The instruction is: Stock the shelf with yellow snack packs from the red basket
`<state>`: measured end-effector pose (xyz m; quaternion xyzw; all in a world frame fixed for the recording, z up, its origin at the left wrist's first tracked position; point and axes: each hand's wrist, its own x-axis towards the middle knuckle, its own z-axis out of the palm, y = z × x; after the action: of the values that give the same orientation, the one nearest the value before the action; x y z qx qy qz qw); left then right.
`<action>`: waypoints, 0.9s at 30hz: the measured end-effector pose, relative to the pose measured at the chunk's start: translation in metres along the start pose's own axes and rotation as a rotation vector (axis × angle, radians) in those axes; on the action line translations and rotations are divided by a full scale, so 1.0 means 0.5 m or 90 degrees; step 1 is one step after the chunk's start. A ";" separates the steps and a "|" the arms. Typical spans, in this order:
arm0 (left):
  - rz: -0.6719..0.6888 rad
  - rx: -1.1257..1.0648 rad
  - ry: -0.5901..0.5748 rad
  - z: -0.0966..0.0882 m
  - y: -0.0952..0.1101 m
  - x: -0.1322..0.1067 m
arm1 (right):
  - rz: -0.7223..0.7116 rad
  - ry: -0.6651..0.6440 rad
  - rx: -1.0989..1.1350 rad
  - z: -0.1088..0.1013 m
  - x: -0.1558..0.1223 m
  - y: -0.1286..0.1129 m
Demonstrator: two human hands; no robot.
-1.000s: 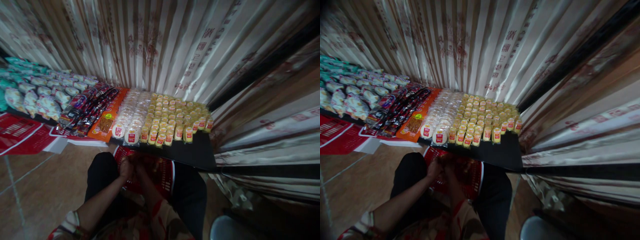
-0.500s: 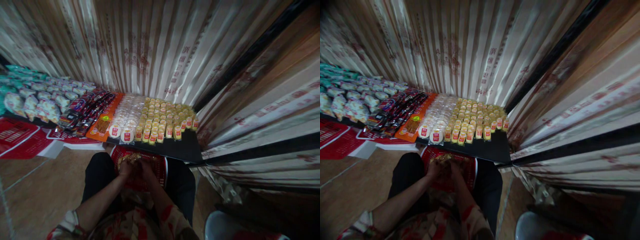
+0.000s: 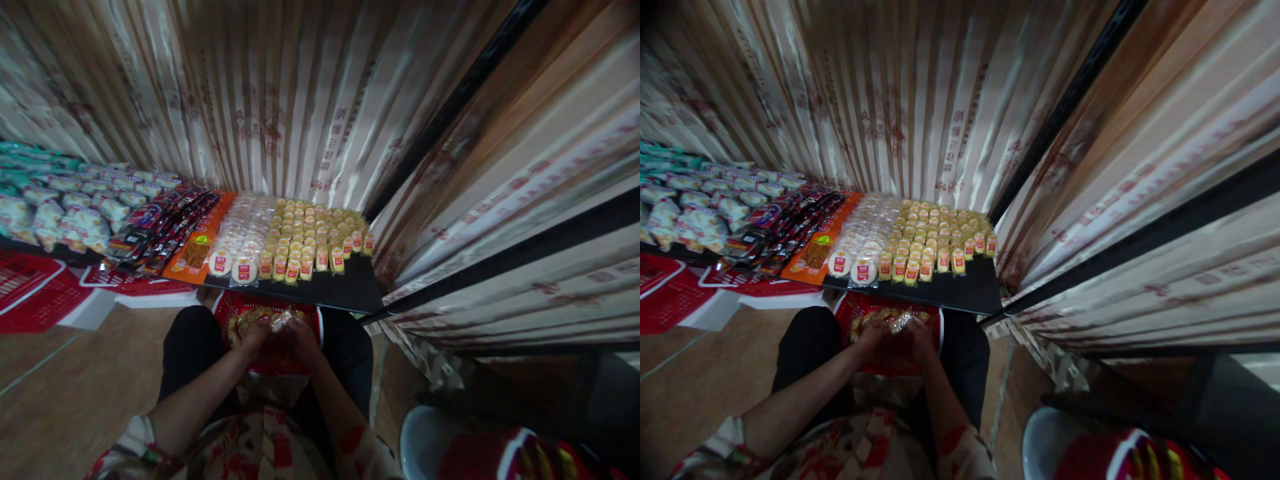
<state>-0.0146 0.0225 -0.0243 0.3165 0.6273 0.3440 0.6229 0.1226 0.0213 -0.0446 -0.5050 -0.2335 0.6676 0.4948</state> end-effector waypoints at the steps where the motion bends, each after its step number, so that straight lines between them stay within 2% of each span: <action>1: -0.015 -0.018 -0.011 0.004 0.004 -0.002 | 0.010 0.004 0.011 -0.005 -0.003 -0.004; 4: -0.056 -0.052 -0.051 0.014 0.014 -0.009 | 0.025 0.013 0.035 -0.017 -0.017 -0.017; 9: -0.082 -0.081 -0.131 0.029 0.028 -0.023 | 0.009 -0.038 0.074 -0.035 -0.050 -0.057; 17: -0.085 -0.169 -0.150 0.057 0.043 -0.044 | 0.000 -0.046 0.045 -0.052 -0.095 -0.133; 22: 0.014 -0.217 -0.154 0.073 0.061 -0.055 | -0.034 -0.057 0.023 -0.067 -0.114 -0.157; 27: 0.144 -0.118 -0.127 0.083 0.075 -0.054 | -0.029 -0.066 0.014 -0.082 -0.138 -0.173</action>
<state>0.0264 0.0228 0.0226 0.3589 0.4885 0.4347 0.6660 0.1963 -0.0133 0.0408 -0.4586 -0.2630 0.6841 0.5025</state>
